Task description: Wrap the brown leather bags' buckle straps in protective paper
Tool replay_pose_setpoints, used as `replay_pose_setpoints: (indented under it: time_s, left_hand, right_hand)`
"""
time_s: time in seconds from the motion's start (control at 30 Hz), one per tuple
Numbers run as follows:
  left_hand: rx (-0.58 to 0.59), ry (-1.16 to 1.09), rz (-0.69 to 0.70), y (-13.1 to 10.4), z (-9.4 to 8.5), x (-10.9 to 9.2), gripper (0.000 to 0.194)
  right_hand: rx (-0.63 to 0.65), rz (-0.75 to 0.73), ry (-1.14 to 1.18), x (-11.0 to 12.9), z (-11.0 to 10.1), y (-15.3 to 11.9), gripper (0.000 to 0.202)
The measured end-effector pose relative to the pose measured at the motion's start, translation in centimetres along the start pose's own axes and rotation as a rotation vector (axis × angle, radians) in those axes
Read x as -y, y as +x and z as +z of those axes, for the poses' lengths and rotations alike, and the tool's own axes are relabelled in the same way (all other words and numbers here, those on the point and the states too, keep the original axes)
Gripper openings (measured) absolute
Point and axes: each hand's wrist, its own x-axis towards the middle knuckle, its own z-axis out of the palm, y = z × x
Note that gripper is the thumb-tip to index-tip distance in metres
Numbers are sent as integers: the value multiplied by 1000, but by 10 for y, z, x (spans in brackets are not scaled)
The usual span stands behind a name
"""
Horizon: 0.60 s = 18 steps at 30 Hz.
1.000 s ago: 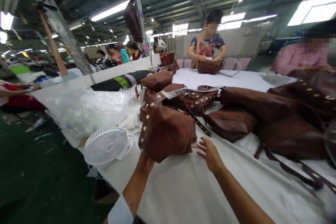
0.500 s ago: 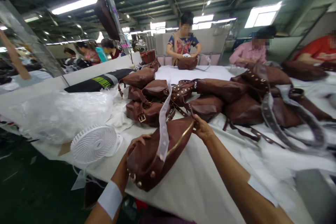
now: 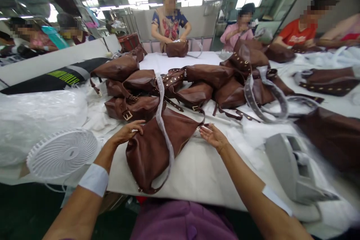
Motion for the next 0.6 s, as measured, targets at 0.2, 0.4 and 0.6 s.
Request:
replay_pose_setpoints:
  time_s: [0.2,0.4,0.6]
  left_hand:
    - [-178,340,20,-11,-24,-33,5]
    - [-173,157,174,-83,117,-71,25]
    - [338,-21,-44,-92,270,-22,28]
  right_hand:
    - [50,-144,-129,-11,8,13,10]
    - [103,-352,-665,-24,-14,-20,5]
    - [-264,-879,-1377,8,-104,-81,21]
